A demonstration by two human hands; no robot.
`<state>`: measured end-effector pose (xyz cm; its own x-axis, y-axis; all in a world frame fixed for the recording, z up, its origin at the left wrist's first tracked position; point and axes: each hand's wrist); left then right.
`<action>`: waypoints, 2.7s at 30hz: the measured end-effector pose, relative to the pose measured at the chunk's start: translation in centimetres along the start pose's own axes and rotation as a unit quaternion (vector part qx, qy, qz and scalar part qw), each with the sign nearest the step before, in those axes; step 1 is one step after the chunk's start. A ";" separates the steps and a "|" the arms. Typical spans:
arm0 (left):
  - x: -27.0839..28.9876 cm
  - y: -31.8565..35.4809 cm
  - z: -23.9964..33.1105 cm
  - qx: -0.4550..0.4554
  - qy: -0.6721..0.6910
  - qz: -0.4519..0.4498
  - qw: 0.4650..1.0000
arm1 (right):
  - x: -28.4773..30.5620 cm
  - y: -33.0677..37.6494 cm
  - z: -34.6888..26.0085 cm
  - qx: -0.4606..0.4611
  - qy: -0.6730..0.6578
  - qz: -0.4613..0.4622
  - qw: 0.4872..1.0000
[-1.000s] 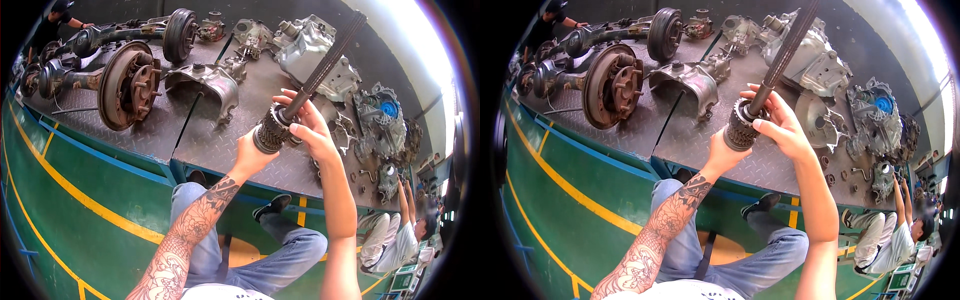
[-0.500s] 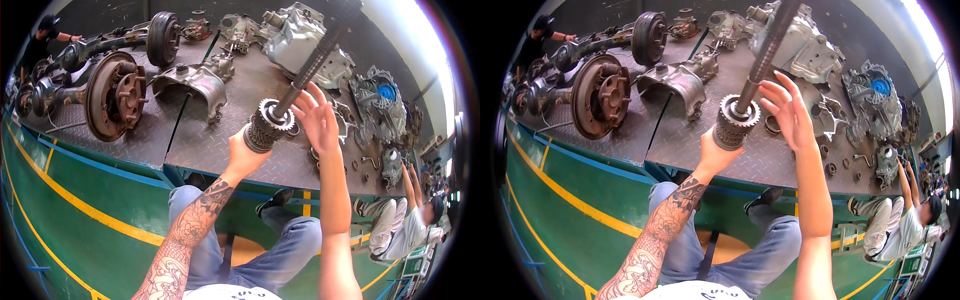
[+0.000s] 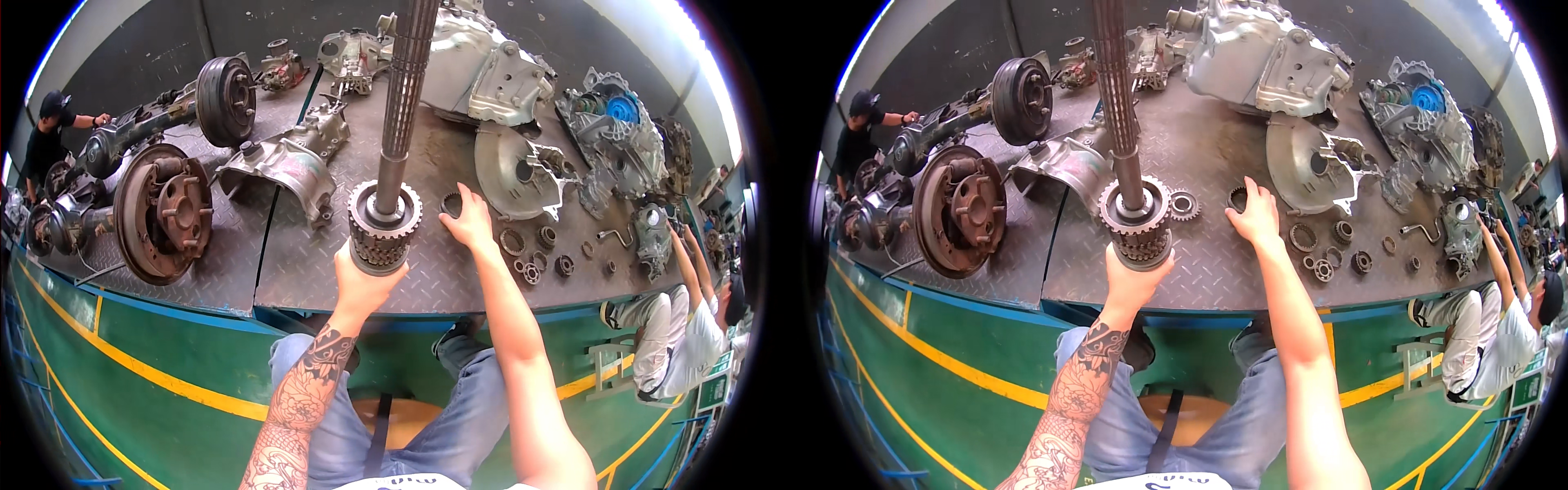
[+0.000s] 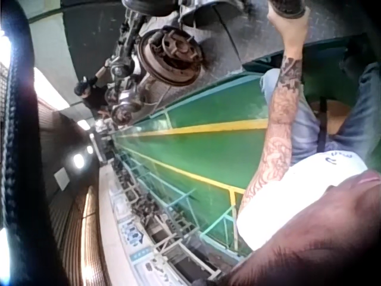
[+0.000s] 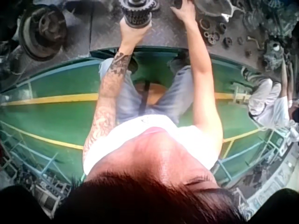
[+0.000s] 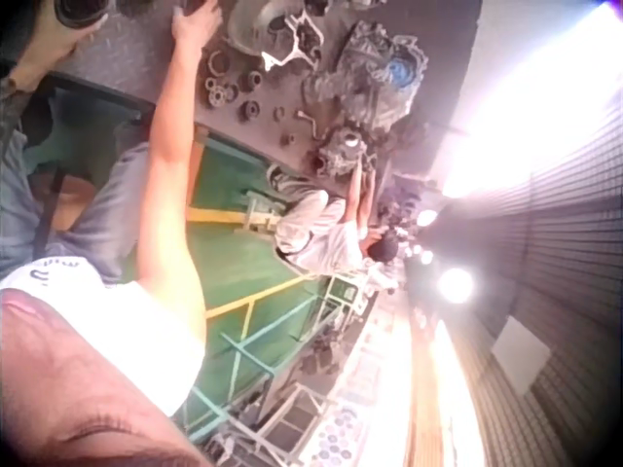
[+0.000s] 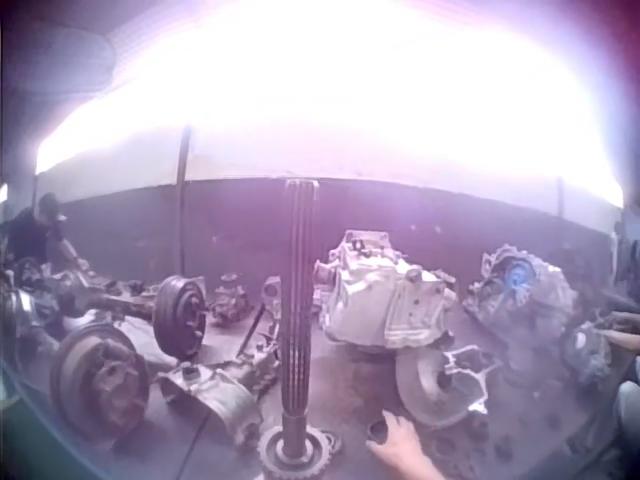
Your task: The person assembles a transmission shaft by sliding gears, rings, and bearings onto the shaft one by one by hand, then places the assembled shaft horizontally onto the workbench.
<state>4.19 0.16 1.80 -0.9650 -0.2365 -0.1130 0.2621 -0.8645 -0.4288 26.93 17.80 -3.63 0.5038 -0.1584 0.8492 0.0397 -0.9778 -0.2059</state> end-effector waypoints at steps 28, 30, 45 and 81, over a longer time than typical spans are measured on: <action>0.3 -0.1 0.1 -0.042 -0.028 0.031 0.998 | 29.2 2.3 -26.2 0.275 -0.775 -0.091 0.561; 0.0 -0.2 0.3 -0.046 -0.025 0.028 0.998 | 29.6 3.3 -28.0 0.296 -0.769 -0.087 0.560; 0.1 -0.3 -4.7 0.003 -0.003 0.045 0.999 | 16.9 7.4 -21.5 0.250 -0.630 0.017 0.735; -0.3 0.3 -3.1 0.021 0.031 0.029 0.999 | 9.9 10.0 -18.1 0.245 -0.640 -0.048 0.727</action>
<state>4.58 1.38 -1.12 -0.9464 -0.2601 -0.1914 0.3159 -0.8684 -0.3822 16.71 3.96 11.46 0.8557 0.4721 -0.2120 0.2726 -0.7594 -0.5908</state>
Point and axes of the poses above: each hand's wrist, its own y-axis away from the middle knuckle, its own x-axis out of the back of the hand, z = x × y, and after that the axes turned 4 degrees about -x, right-handed
